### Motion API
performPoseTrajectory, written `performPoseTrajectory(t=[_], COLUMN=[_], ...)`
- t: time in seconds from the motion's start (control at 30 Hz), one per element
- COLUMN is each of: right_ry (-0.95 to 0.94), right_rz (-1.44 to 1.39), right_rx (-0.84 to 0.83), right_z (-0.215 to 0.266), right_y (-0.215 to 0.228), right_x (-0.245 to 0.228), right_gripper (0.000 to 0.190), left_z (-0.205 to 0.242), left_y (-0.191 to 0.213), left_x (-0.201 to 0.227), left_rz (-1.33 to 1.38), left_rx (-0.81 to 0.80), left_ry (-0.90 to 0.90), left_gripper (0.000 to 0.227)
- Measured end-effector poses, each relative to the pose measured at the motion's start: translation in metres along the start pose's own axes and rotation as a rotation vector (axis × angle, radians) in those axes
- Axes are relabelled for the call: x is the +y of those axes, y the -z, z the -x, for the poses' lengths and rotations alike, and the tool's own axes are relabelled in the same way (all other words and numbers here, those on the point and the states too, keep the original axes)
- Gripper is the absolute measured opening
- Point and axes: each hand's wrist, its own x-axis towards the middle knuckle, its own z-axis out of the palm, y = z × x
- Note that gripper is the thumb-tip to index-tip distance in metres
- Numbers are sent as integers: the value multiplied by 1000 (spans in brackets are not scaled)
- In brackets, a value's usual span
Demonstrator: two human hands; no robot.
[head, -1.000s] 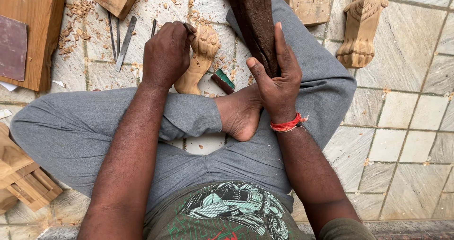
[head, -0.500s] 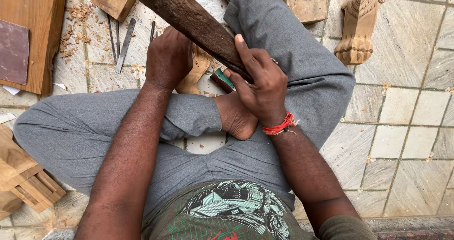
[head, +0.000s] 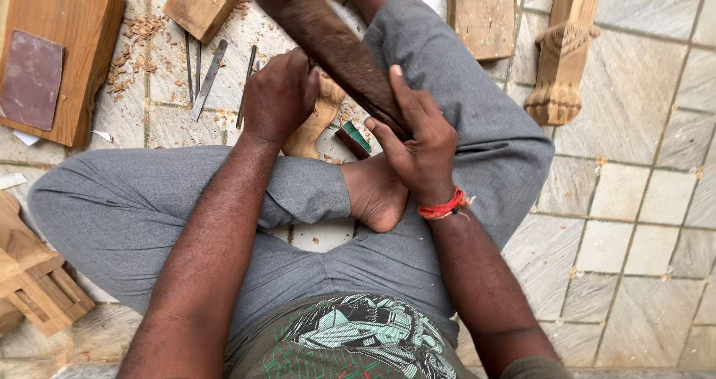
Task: The person carves a wooden piece shaped like a lion's head using a chisel and a wooden mallet. They repeatedly strike the chisel to shape the wood and occasionally use a sanding block to smooth the surface.
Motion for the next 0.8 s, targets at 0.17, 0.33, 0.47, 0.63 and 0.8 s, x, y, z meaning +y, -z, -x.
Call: performPoseTrajectory(t=[0.17,0.33,0.47,0.63,0.8], right_ry=[-129,-601,-690,-757,-813], right_rz=[-349,-747,-693,-632,-571], right_rx=[28,61,47,-20,-109], right_z=[-3,-14,-24,-35,-43], right_y=[2,2,-11,-34,-42], right_x=[20,26,21,12,15], right_gripper=[69,74,77,80,80], left_z=[-10,-6,-9,-24,-32], left_y=[19,71,91,69,47], left_x=[-4,-20,-32,-30,-31], left_rz=[213,395,268,397,507], left_rx=[177,-325,-577,-531,-498], left_ry=[318,475,410,440,434], left_gripper=[15,18,18,15,21])
